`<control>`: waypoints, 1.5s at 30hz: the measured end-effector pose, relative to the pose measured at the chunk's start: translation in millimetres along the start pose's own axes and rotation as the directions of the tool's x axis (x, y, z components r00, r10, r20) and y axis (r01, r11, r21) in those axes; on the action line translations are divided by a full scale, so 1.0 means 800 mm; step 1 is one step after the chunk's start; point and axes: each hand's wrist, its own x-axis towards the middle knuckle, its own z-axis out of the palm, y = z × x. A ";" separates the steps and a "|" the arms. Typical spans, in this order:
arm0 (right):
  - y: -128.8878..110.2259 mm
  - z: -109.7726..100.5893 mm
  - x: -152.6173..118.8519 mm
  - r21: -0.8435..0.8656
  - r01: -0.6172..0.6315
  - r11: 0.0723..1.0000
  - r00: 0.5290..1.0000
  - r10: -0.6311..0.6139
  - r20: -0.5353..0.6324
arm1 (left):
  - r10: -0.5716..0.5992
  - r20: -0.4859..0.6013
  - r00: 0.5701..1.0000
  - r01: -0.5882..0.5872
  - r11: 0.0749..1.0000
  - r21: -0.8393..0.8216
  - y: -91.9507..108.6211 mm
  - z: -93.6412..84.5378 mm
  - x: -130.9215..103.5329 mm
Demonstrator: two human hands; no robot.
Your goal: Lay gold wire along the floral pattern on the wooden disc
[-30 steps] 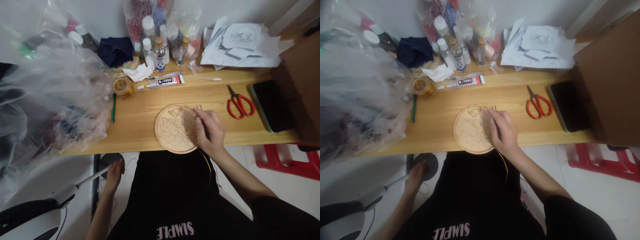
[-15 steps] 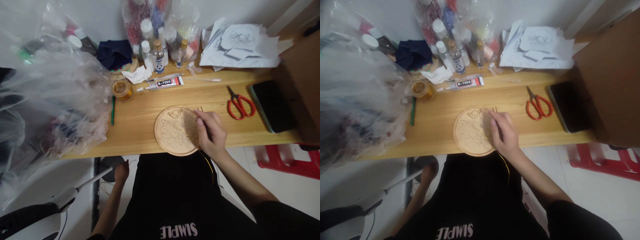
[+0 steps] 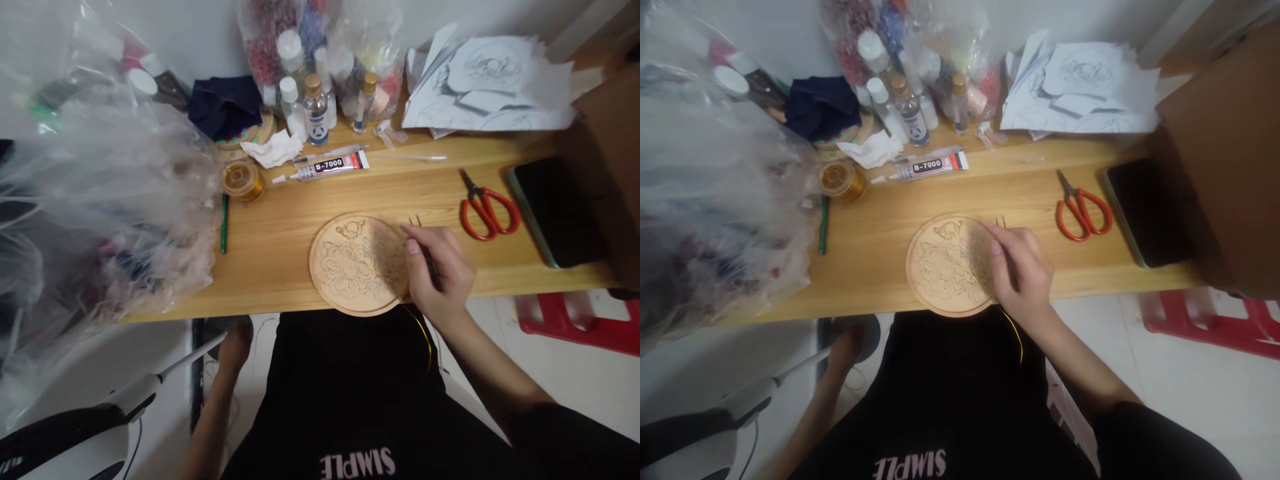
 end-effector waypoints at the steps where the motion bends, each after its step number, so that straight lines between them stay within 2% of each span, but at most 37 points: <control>1: -0.001 -0.005 0.000 -0.045 -0.017 0.999 1.000 0.018 0.005 | -0.058 -0.030 0.998 0.061 0.992 0.110 0.006 -0.001 -0.002; 3: -0.003 -0.016 -0.001 -0.158 -0.065 0.985 0.996 0.073 0.046 | -0.146 -0.061 0.987 0.157 0.950 0.271 0.025 -0.005 -0.010; 5: -0.005 -0.026 -0.002 -0.259 -0.104 0.960 0.983 0.139 0.119 | -0.166 -0.032 0.986 0.166 0.910 0.379 0.058 -0.008 -0.025; 7: -0.006 -0.033 -0.004 -0.319 -0.110 0.941 0.966 0.176 0.187 | -0.125 0.050 0.991 0.092 0.902 0.421 0.106 -0.008 -0.044; 8: -0.007 -0.035 -0.005 -0.336 -0.106 0.936 0.960 0.185 0.212 | -0.065 0.104 0.992 0.013 0.901 0.434 0.133 -0.006 -0.051; 9: -0.008 -0.036 -0.006 -0.347 -0.102 0.932 0.955 0.190 0.229 | 0.096 0.183 0.978 -0.175 0.857 0.485 0.161 -0.002 -0.054; 10: -0.009 -0.037 -0.008 -0.352 -0.099 0.931 0.952 0.192 0.239 | 0.293 0.234 0.927 -0.374 0.774 0.511 0.189 0.004 -0.054; 11: -0.011 -0.038 -0.011 -0.352 -0.096 0.931 0.951 0.190 0.243 | 0.476 0.243 0.845 -0.526 0.662 0.534 0.214 0.011 -0.048; 12: -0.012 -0.039 -0.014 -0.349 -0.092 0.933 0.953 0.185 0.242 | 0.619 0.246 0.746 -0.630 0.535 0.563 0.235 0.019 -0.037; 14: -0.015 -0.043 -0.021 -0.344 -0.083 0.935 0.960 0.168 0.224 | 0.745 0.339 0.575 -0.748 0.311 0.586 0.266 0.034 -0.005; 16: -0.016 -0.049 -0.030 -0.336 -0.099 0.937 0.966 0.172 0.194 | 0.740 0.498 0.451 -0.843 0.171 0.510 0.281 0.046 0.032; 17: -0.016 -0.053 -0.035 -0.328 -0.128 0.936 0.964 0.195 0.179 | 0.711 0.563 0.422 -0.866 0.132 0.483 0.283 0.050 0.049; 18: -0.016 -0.057 -0.040 -0.314 -0.168 0.934 0.959 0.229 0.167 | 0.684 0.598 0.417 -0.872 0.115 0.476 0.283 0.052 0.063; 20: -0.015 -0.065 -0.049 -0.272 -0.256 0.927 0.939 0.306 0.157 | 0.704 0.615 0.355 -0.884 0.040 0.465 0.278 0.054 0.083; 22: -0.014 -0.072 -0.057 -0.242 -0.312 0.919 0.923 0.354 0.154 | 0.723 0.613 0.320 -0.885 -0.003 0.466 0.271 0.054 0.091; 27: -0.011 -0.085 -0.064 -0.206 -0.377 0.903 0.904 0.407 0.133 | 0.815 0.525 0.245 -0.829 -0.104 0.549 0.251 0.066 0.077; 29: -0.011 -0.092 -0.059 -0.212 -0.390 0.896 0.902 0.418 0.108 | 0.856 0.466 0.224 -0.785 -0.125 0.607 0.243 0.079 0.065; 31: -0.013 -0.101 -0.051 -0.233 -0.399 0.887 0.904 0.423 0.064 | 0.908 0.363 0.207 -0.701 -0.121 0.703 0.235 0.095 0.052; 37: -0.037 -0.134 -0.020 -0.249 -0.349 0.904 0.937 0.335 -0.099 | 0.971 0.121 0.205 -0.554 0.013 0.833 0.216 0.150 0.028; 39: -0.046 -0.140 -0.016 -0.262 -0.285 0.922 0.956 0.253 -0.151 | 0.976 0.051 0.214 -0.501 0.064 0.863 0.215 0.167 0.022; 42: -0.055 -0.142 -0.018 -0.241 -0.191 0.951 0.971 0.148 -0.185 | 0.967 -0.031 0.252 -0.485 0.154 0.861 0.216 0.182 0.007; 45: -0.058 -0.129 -0.026 -0.210 -0.160 0.965 0.986 0.145 -0.085 | 0.928 -0.037 0.372 -0.539 0.248 0.805 0.210 0.171 -0.012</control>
